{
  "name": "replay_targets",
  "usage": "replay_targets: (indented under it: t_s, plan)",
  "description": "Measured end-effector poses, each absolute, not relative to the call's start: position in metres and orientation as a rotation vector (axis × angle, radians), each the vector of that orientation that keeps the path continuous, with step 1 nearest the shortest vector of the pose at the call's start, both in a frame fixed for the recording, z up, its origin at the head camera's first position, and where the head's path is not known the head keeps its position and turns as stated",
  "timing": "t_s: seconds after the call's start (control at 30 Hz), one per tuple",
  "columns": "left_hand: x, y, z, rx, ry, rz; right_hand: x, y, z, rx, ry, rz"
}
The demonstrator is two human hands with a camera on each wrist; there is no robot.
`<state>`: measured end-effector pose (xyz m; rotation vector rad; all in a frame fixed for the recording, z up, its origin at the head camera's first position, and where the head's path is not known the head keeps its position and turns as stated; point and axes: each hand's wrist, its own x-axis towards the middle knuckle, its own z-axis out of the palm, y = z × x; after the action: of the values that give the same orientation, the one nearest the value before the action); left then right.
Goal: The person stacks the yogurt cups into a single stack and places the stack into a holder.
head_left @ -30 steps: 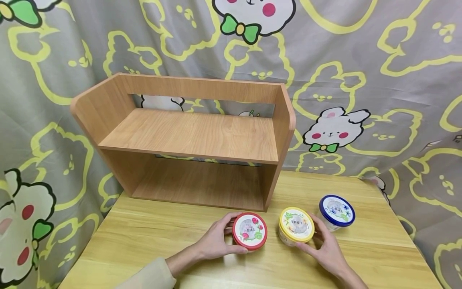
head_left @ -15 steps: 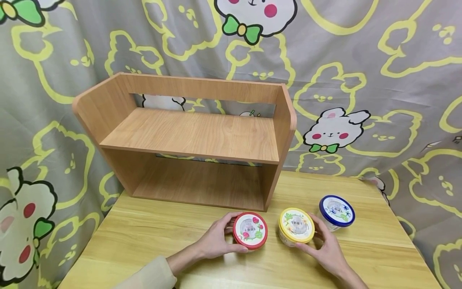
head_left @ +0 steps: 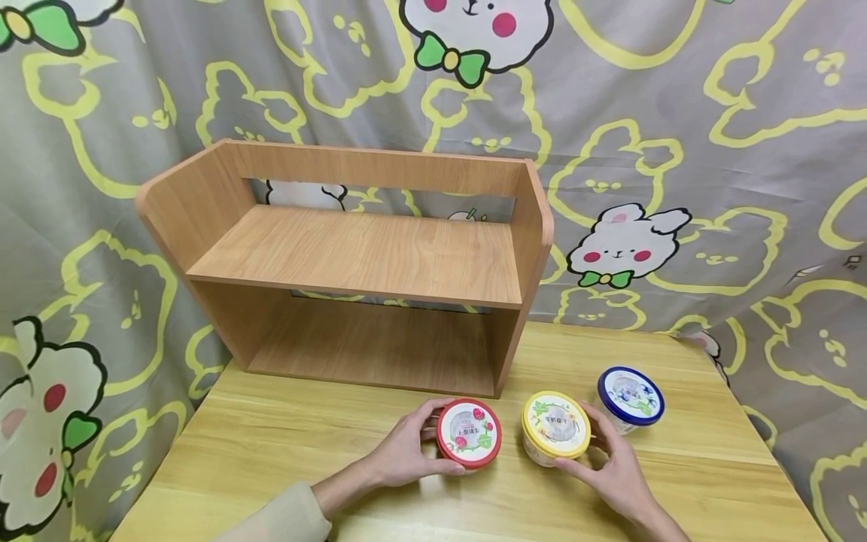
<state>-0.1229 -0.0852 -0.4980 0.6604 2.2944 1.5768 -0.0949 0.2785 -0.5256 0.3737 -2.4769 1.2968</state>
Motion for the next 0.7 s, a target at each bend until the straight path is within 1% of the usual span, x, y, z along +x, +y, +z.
replay_targets:
  t_s: [0.23, 0.7]
  plan:
    - [-0.123, -0.085, -0.498, 0.671, 2.286, 1.588, -0.094, 0.276, -0.518, 0.370, -2.481, 1.311]
    - [-0.124, -0.085, -0.497, 0.664, 2.286, 1.585, -0.095, 0.272, -0.500, 0.444, -2.435, 1.353]
